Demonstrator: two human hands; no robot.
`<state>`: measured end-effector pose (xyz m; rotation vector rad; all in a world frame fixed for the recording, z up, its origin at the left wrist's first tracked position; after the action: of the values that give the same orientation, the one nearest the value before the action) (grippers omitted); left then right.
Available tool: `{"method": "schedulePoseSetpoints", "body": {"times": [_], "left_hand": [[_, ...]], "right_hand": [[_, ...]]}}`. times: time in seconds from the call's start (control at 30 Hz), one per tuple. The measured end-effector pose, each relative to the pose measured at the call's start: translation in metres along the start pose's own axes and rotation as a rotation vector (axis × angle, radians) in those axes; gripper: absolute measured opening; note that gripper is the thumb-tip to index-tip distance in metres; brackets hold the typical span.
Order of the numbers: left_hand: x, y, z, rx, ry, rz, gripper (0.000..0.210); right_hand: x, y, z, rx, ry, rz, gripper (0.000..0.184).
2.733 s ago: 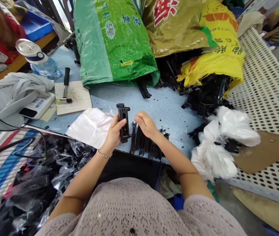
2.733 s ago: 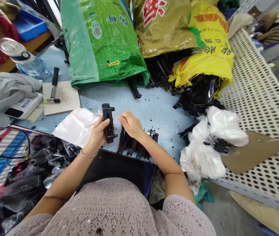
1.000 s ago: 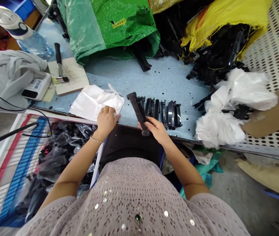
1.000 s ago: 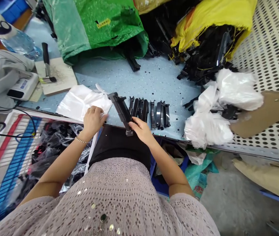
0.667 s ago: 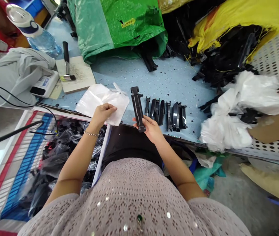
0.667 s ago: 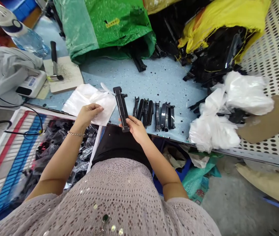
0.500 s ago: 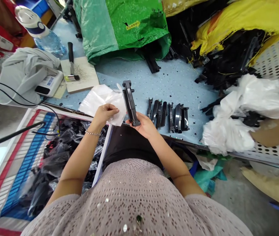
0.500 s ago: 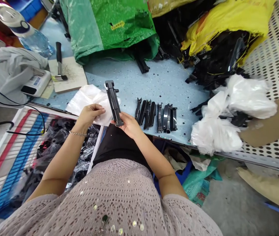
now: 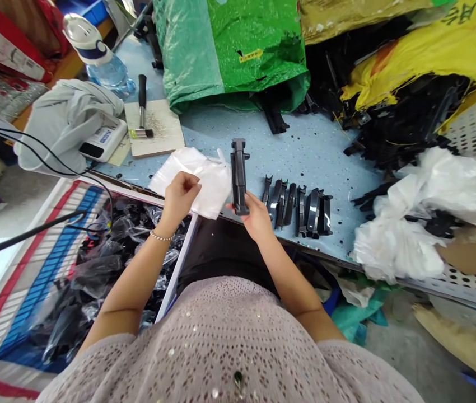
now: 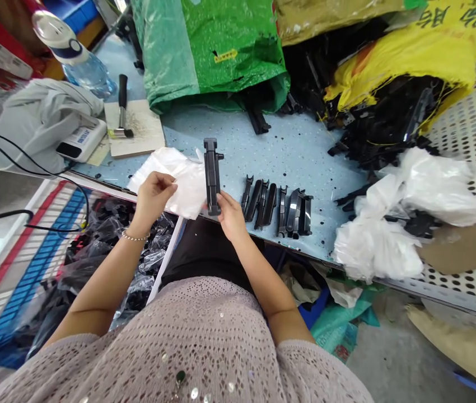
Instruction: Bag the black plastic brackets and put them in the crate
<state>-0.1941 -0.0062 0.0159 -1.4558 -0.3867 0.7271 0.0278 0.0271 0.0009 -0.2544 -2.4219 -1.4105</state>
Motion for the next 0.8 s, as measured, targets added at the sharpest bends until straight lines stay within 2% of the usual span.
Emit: {"method": "schedulePoseSetpoints", "body": {"times": [0.03,0.07,0.13,0.17,0.33,0.43,0.5,0.57,0.63,0.7,0.73,0.8], "left_hand": [[0.003,-0.004,-0.004,0.093,0.033,0.086,0.007],[0.006,-0.007,-0.008,0.170,0.077,0.172,0.014],[0.011,-0.007,-0.012,0.255,0.146,0.305,0.028],[0.011,-0.006,-0.013,0.270,0.156,0.347,0.033],[0.003,-0.008,-0.016,0.313,0.144,0.429,0.053],[0.001,-0.022,-0.034,0.411,0.159,0.410,0.057],[0.003,-0.031,-0.052,0.492,0.241,0.375,0.055],[0.006,-0.034,-0.067,0.532,0.327,0.381,0.050],[0.005,-0.031,-0.072,0.521,0.316,0.464,0.049],[0.003,-0.029,-0.073,0.501,0.245,0.536,0.055],[0.004,-0.030,-0.075,0.511,0.245,0.534,0.059],[0.012,-0.036,-0.089,0.585,0.343,0.469,0.065]], "right_hand": [[0.000,-0.001,-0.009,0.023,0.058,-0.018,0.031],[0.000,-0.005,-0.017,0.078,0.132,-0.037,0.035],[-0.001,-0.020,-0.030,0.230,0.258,-0.080,0.038],[-0.004,-0.029,-0.033,0.297,0.282,-0.096,0.037],[-0.023,-0.056,-0.028,0.426,0.221,0.001,0.027],[-0.018,-0.059,-0.027,0.562,0.328,0.095,0.032],[-0.014,-0.055,-0.024,0.616,0.362,0.159,0.037],[-0.012,-0.049,-0.019,0.582,0.331,0.225,0.037],[-0.008,-0.045,-0.017,0.498,0.292,0.223,0.035],[-0.004,-0.045,-0.018,0.380,0.236,0.131,0.030],[-0.003,-0.045,-0.018,0.306,0.187,0.064,0.029],[-0.002,-0.045,-0.019,0.165,0.087,-0.052,0.030]]}}
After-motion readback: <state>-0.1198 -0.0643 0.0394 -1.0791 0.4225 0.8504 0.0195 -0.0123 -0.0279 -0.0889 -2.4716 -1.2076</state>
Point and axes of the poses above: each hand's wrist, its own z-axis towards the middle knuckle, its own x-axis out of the palm, y = z × x, the point moved 6 cm from there along z, towards the middle knuckle, and after that the axes turned 14 degrees about -y, right-handed, at the moved point
